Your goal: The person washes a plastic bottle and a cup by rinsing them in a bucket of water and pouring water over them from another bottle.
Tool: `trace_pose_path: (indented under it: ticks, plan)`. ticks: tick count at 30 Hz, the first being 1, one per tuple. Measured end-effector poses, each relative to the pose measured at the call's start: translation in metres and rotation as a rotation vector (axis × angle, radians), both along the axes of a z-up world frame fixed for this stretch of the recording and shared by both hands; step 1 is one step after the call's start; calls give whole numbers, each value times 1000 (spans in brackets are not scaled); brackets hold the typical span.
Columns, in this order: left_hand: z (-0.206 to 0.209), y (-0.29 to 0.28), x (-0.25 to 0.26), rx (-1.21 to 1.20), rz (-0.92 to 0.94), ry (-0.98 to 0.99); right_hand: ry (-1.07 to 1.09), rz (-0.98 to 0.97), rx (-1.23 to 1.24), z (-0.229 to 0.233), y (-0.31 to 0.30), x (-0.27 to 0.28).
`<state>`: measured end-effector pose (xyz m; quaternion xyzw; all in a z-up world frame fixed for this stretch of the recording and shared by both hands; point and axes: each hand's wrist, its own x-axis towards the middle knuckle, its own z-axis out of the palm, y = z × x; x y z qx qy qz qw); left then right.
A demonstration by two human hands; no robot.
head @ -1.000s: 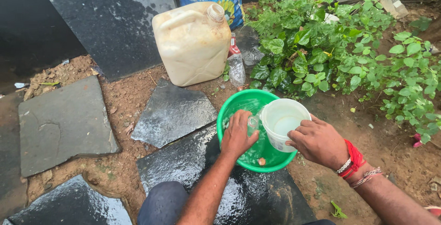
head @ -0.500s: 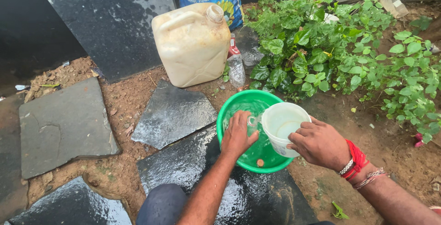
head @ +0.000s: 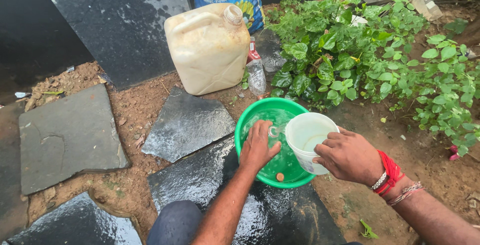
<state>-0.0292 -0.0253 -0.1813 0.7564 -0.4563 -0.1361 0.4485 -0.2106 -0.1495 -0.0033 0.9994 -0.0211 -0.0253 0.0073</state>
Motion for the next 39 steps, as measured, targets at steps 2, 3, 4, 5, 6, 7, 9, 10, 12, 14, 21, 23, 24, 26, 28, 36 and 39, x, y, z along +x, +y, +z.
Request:
trace_pose_path:
  ticks: [2, 3, 4, 5, 6, 7, 9, 10, 12, 14, 21, 23, 24, 26, 28, 36, 39]
  plan:
    - [0, 0, 0, -3, -5, 4, 9, -5, 4, 1, 1, 1]
    - [-1, 0, 0, 11, -5, 6, 13, -5, 4, 2, 1, 1]
    - [-1, 0, 0, 24, -5, 6, 16, -5, 4, 3, 2, 2]
    - [-2, -1, 0, 38, -5, 7, 26, -5, 0, 4, 2, 2]
    - [-3, -1, 0, 24, -3, -5, 34, -6, -4, 5, 3, 3]
    - [-4, -1, 0, 9, -2, -16, 43, -7, -8, 5, 3, 3]
    - [-5, -1, 0, 14, 0, -12, 29, 0, -9, 7, 4, 3]
    - [-6, -2, 0, 32, 2, 2, 21, 4, -10, 8, 5, 3]
    - [-7, -2, 0, 38, 7, 10, 58, -19, -14, 10, 5, 4]
    - [-7, -2, 1, 12, 13, -1, 74, -24, -17, 12, 5, 4]
    - [-8, -3, 1, 33, 3, 18, 134, -45, -24, 21, 9, 9]
    - [-8, -3, 1, 15, 9, 10, 139, -46, -21, 25, 11, 10]
    - [-8, -3, 0, 30, 4, 15, 132, -40, -18, 27, 11, 11]
    - [-7, -2, 1, 60, -4, 26, 136, -41, -20, 31, 13, 12]
    - [-7, -2, 1, 46, -4, 30, 159, -58, -29, 35, 15, 13]
    - [-13, -4, 1, -23, 8, -21, 191, -72, -36, 48, 18, 15]
    - [-13, -4, 1, 19, 3, -7, 196, -72, -31, 51, 19, 15]
